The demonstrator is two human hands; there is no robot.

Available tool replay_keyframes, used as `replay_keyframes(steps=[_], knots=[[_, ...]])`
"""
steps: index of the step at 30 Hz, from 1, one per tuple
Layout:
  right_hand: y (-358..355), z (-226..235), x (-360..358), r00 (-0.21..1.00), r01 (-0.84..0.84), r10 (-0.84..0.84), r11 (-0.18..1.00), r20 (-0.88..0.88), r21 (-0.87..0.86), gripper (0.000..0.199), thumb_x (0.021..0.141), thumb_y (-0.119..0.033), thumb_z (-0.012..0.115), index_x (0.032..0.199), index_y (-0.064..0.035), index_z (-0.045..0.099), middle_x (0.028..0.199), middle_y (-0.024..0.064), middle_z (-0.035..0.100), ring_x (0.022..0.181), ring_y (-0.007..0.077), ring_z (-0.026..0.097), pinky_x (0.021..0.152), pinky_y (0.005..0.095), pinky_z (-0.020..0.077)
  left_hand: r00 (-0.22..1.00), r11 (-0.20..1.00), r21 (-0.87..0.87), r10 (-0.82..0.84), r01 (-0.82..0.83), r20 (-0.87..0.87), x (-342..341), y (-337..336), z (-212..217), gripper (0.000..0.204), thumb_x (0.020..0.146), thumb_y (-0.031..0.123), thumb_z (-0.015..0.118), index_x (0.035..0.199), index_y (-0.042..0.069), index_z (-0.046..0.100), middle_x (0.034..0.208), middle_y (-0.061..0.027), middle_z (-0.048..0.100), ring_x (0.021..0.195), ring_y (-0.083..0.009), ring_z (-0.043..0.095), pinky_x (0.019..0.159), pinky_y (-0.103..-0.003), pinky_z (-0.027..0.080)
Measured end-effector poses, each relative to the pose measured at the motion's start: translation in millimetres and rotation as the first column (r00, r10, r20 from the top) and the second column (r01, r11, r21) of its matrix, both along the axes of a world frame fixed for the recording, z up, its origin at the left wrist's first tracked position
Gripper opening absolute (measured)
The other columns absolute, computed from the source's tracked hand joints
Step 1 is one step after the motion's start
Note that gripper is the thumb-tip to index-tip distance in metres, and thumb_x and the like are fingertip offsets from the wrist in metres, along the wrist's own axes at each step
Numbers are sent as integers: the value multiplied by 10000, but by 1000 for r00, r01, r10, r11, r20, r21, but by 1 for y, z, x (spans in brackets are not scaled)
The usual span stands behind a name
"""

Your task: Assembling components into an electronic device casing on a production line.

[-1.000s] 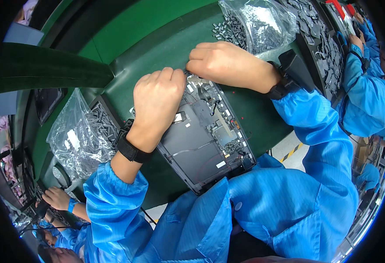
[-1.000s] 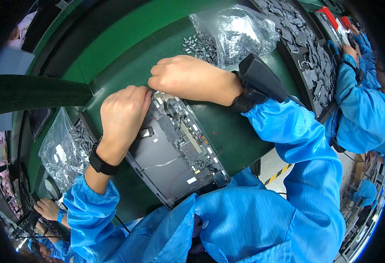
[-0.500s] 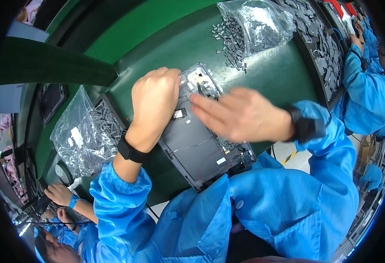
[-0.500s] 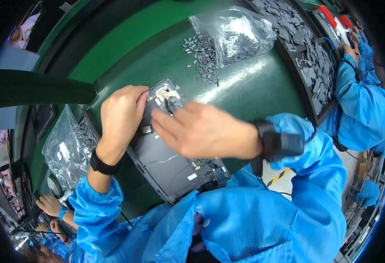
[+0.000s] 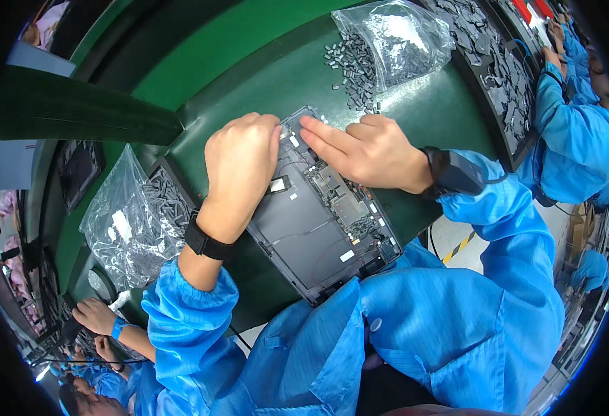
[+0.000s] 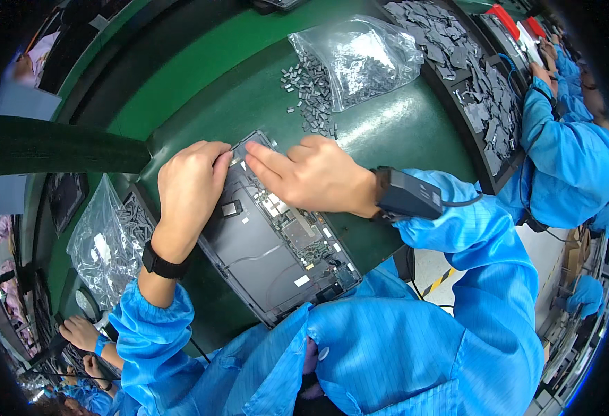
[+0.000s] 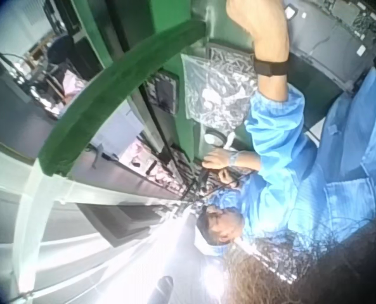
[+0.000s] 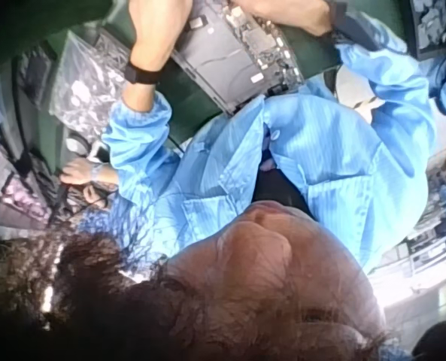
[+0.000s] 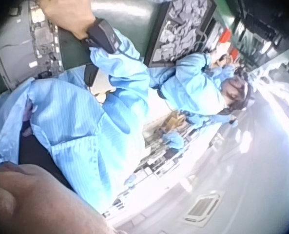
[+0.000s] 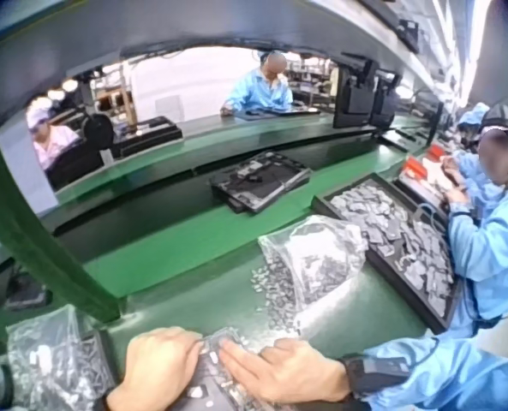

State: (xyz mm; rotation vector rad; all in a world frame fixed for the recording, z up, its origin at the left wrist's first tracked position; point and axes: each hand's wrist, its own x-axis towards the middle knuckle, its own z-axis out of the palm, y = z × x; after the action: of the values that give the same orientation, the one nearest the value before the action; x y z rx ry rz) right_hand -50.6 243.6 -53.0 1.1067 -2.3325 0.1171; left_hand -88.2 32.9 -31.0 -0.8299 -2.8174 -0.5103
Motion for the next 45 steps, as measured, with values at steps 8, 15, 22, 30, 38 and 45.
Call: replay_keyframes(steps=[8, 15, 22, 30, 38, 45], knots=[[11, -1, -15, 987, -97, 91, 994, 131, 41, 374, 744, -116, 631, 1112, -85, 687, 1226, 45, 654, 475, 101, 518, 464, 252, 455, 1000, 998, -60, -8, 8, 1, -4, 1, -1, 94, 823, 157, 670, 806, 69, 699, 744, -79, 653, 710, -277, 640, 623, -381, 492], [12, 0, -14, 970, -98, 102, 995, 219, -29, 340, 757, -127, 613, 1082, -42, 670, 1188, 104, 661, 550, 173, 652, 498, 301, 527, 995, 997, -36, -67, 64, -71, -5, 1, -4, 142, 801, 158, 682, 717, 60, 622, 685, -80, 598, 676, -267, 629, 598, -379, 494], [-10, 25, -9, 982, -13, -24, 980, 186, 198, 279, 731, -128, 618, 946, 40, 676, 1024, 209, 695, 528, 182, 647, 452, 301, 481, 993, 989, -126, -87, 76, -83, -1, 1, -8, 51, 807, 95, 669, 843, 60, 673, 736, -84, 619, 692, -283, 626, 616, -386, 488], [-5, 10, -6, 985, -20, -4, 990, 170, 136, 305, 717, -139, 619, 967, 22, 686, 1043, 198, 695, 490, 134, 609, 439, 276, 443, 997, 998, -35, -55, 53, -59, -5, 1, -8, 72, 818, 132, 681, 817, 62, 662, 722, -73, 611, 684, -270, 621, 617, -374, 487], [-6, 14, -5, 989, -12, -10, 988, 145, 154, 320, 717, -147, 614, 983, 17, 683, 1035, 173, 696, 489, 134, 594, 463, 271, 454, 988, 997, -71, -53, 43, -145, -5, 5, -12, 178, 766, 180, 706, 721, 78, 567, 674, -46, 559, 650, -218, 607, 584, -344, 483], [2, 9, -14, 990, -54, 37, 990, 138, 127, 269, 712, -152, 623, 922, 9, 676, 1002, 164, 701, 521, 136, 608, 456, 281, 447, 987, 993, -109, -53, 36, -152, -3, 4, -16, 195, 783, 199, 696, 721, 94, 544, 671, -34, 542, 643, -196, 600, 569, -332, 471]])
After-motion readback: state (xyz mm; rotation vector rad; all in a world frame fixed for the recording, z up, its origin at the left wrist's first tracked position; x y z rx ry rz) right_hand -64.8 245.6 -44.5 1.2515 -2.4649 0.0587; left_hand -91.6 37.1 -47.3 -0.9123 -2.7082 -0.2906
